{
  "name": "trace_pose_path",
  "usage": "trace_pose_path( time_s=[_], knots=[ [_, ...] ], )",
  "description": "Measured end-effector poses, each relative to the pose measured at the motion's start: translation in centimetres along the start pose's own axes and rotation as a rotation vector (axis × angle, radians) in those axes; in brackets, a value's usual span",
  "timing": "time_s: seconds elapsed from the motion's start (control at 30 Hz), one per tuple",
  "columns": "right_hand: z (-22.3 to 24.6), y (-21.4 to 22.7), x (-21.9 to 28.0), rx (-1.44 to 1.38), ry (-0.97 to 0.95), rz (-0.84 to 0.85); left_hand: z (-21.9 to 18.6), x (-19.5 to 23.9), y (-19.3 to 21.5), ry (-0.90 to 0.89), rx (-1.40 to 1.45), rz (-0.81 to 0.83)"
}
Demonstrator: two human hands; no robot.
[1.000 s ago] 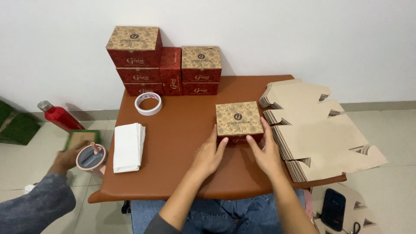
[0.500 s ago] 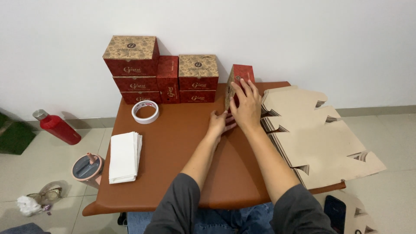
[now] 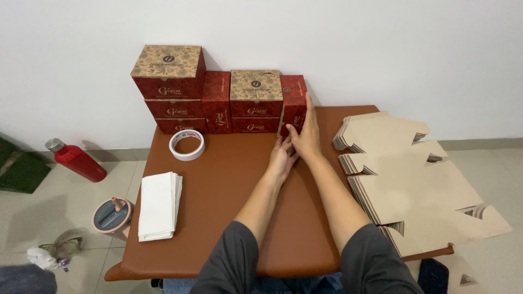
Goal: Assembling a decorative cardboard box from a flat template by folding and tucking flaps.
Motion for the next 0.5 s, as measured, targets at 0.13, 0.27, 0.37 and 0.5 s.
trace_pose_path(
  time_s=[0.13,0.27,0.37,0.5],
  knots=[
    [-0.5,-0.6,-0.8,0.017,-0.026,0.005,-0.3,-0.6,0.1,-0.001,0.004,0.034],
    [-1.2,-1.2,-1.5,0.043,-0.071,0.032,-0.8,-1.4,0.3,-0.021,0.046,0.047],
    [-1.5,-1.4,-1.8,0.051,-0.076,0.033,-0.4,-2.4,1.1,-0.026,0.064,0.069],
    [-1.8,-1.4,-1.7,0.066,-0.056,0.02,-0.1,-2.8,1.5,-0.042,0.08,0.078]
  ],
)
Point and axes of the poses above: each hand's wrist, its own x-axis away from the middle knuckle, its own y-axis out of the back of the hand, z = x × y, the point moved 8 cm from there along -x, towards the middle knuckle, and after that the axes turned 8 degrees about x, right-handed, at the moved point
